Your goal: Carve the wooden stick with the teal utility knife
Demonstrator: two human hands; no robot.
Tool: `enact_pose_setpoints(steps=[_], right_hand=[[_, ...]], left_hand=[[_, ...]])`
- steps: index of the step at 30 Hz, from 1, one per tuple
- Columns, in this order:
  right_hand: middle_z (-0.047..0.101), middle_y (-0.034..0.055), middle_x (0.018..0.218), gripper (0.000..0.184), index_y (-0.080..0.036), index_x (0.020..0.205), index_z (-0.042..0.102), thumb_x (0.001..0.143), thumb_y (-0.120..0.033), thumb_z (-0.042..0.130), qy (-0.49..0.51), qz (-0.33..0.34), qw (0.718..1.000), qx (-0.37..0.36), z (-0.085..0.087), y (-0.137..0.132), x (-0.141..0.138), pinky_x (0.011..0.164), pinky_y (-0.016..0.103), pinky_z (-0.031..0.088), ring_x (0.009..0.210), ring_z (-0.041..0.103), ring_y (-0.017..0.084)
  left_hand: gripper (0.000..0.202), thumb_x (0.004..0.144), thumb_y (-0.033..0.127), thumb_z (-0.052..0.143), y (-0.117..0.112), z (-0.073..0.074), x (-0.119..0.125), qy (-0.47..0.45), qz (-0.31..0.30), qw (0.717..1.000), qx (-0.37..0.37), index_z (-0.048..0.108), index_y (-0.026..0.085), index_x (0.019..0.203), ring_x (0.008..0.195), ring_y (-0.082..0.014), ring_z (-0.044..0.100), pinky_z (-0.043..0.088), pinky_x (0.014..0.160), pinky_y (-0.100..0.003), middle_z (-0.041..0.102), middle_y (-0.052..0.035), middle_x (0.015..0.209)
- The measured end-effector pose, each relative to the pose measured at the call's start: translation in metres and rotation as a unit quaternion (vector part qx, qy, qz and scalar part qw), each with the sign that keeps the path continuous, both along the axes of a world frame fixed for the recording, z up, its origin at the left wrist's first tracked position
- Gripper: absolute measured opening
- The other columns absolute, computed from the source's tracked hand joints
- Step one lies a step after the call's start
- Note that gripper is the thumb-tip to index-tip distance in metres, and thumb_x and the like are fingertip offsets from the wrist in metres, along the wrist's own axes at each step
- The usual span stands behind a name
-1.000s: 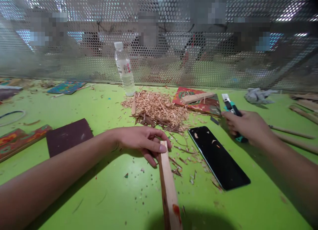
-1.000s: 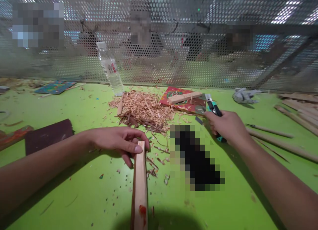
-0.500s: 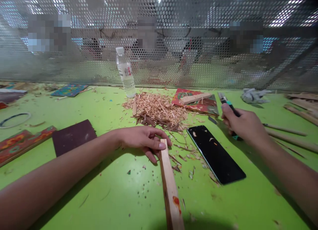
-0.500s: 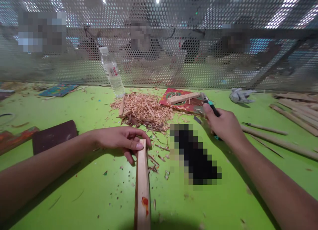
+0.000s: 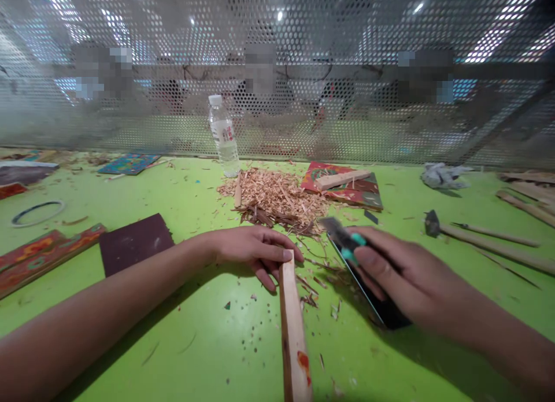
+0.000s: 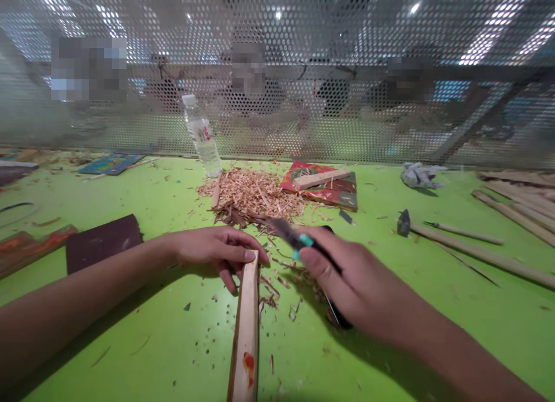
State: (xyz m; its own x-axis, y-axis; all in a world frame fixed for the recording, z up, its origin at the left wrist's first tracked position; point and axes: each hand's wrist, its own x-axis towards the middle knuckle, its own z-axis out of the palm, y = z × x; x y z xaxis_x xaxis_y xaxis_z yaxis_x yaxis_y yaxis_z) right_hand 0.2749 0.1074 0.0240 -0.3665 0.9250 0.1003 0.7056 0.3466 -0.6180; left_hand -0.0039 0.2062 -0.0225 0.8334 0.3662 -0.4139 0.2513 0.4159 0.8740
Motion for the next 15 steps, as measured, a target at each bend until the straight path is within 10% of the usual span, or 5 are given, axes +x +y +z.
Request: enact_pose_setpoints(steps=[5,15], right_hand=[[0.074,0.0007,0.083,0.021,-0.024,0.100,0.064,0.106,-0.025,0.044,-0.102,0.154,0.983,0.008,-0.004,-0.030,-0.029,0.064,0.030,0.051,0.070,0.070,0.019],[0.072,-0.0011,0.073,0.016,-0.024,0.088,0.061,0.090,-0.012,0.051,-0.193,0.207,0.948,0.147,-0.031,-0.051,-0.038,0.052,0.032,0.048,0.056,0.069,0.019]], left_hand=[[0.040,0.090,0.049,0.080,-0.001,-0.001,0.001,0.012,-0.010,1.000,0.012,0.074,0.020,0.118,0.082,-0.0155,0.072,0.067,0.075,-0.030,0.071,-0.0031,0.091],[0.025,0.097,0.036,0.070,-0.009,0.007,0.004,0.026,-0.003,0.998,0.054,0.075,0.018,0.114,0.079,-0.0131,0.068,0.066,0.076,-0.028,0.064,0.0000,0.085]])
